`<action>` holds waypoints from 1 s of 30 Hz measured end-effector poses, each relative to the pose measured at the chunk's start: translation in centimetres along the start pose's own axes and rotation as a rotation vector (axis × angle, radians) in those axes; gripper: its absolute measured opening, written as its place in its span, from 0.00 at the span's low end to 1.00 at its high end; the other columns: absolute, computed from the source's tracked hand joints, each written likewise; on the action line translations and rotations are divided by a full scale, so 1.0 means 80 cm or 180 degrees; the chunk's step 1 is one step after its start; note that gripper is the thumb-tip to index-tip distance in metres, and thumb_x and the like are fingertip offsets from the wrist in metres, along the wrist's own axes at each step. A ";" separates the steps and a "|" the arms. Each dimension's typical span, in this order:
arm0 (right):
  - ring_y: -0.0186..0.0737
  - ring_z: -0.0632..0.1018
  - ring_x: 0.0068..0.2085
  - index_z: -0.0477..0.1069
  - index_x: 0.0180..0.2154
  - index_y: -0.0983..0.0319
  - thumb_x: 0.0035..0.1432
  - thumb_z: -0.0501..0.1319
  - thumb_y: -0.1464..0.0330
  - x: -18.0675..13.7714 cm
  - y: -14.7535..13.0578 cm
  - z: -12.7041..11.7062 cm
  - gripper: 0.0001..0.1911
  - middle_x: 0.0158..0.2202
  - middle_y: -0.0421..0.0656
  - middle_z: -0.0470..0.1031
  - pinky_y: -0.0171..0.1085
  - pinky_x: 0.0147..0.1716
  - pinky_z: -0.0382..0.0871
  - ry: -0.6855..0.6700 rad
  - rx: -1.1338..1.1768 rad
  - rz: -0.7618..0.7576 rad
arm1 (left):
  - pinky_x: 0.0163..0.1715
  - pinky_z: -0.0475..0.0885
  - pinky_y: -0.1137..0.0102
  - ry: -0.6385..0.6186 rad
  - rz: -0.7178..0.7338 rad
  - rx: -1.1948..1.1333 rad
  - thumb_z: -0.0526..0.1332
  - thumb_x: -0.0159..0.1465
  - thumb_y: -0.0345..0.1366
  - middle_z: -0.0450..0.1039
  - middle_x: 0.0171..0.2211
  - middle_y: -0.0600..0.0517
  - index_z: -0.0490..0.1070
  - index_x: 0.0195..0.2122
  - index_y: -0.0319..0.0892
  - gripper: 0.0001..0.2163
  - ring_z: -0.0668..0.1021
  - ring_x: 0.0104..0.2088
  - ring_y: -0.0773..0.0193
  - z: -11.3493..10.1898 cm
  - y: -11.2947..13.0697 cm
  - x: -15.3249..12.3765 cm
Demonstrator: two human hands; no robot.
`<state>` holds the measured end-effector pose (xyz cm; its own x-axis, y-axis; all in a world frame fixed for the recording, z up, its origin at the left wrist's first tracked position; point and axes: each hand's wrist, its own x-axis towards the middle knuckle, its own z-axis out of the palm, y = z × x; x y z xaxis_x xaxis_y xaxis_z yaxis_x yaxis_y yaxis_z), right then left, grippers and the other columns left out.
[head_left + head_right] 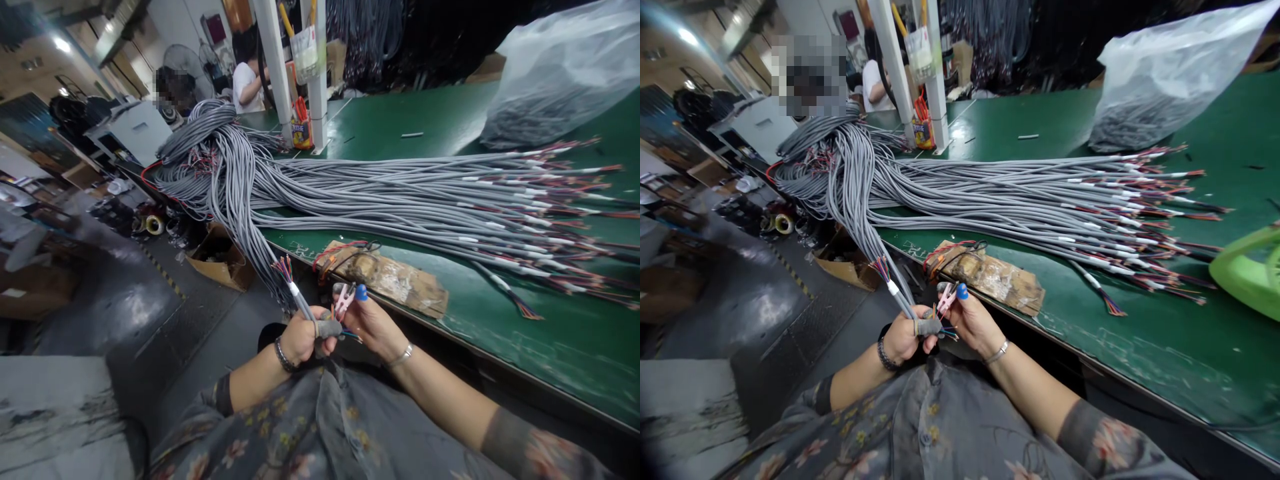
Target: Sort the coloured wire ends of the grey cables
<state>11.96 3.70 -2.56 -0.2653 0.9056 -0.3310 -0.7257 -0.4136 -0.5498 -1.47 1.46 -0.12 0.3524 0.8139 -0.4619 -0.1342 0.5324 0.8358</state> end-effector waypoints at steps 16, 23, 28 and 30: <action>0.28 0.66 0.20 0.73 0.25 0.64 0.39 0.72 0.57 -0.033 -0.009 -0.018 0.18 0.20 0.37 0.70 0.31 0.22 0.61 -0.0855 -0.1281 0.0573 | 0.14 0.62 0.75 0.0029 0.0303 0.0699 0.67 0.47 0.47 0.66 0.12 0.54 0.67 0.17 0.38 0.18 0.66 0.12 0.72 -0.008 -0.010 -0.022; 0.37 0.73 0.27 0.73 0.26 0.63 0.47 0.67 0.57 -0.043 -0.016 -0.002 0.15 0.24 0.40 0.75 0.37 0.31 0.66 -0.1117 -0.2434 -0.0098 | 0.17 0.65 0.74 -0.0321 0.0066 0.1179 0.69 0.44 0.46 0.68 0.13 0.53 0.68 0.19 0.38 0.16 0.69 0.14 0.70 -0.008 -0.010 -0.019; 0.36 0.70 0.27 0.74 0.27 0.61 0.46 0.66 0.52 -0.048 -0.021 -0.012 0.18 0.25 0.40 0.73 0.36 0.29 0.65 -0.0611 -0.2286 -0.0423 | 0.17 0.66 0.74 0.0079 0.0331 0.0921 0.67 0.47 0.49 0.68 0.13 0.54 0.67 0.19 0.39 0.18 0.69 0.14 0.70 -0.007 -0.014 -0.018; 0.35 0.70 0.26 0.73 0.29 0.61 0.43 0.68 0.52 -0.051 -0.019 -0.016 0.19 0.25 0.40 0.73 0.35 0.27 0.64 -0.0447 -0.2027 -0.0321 | 0.17 0.66 0.74 0.0309 0.0538 0.0780 0.65 0.49 0.50 0.68 0.14 0.53 0.67 0.20 0.39 0.18 0.70 0.14 0.69 -0.006 -0.017 -0.017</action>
<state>14.95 0.51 -1.37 -0.3273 0.9286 -0.1748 -0.2452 -0.2621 -0.9334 -2.19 -0.27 -0.80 0.2525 0.9108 -0.3267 0.0479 0.3254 0.9444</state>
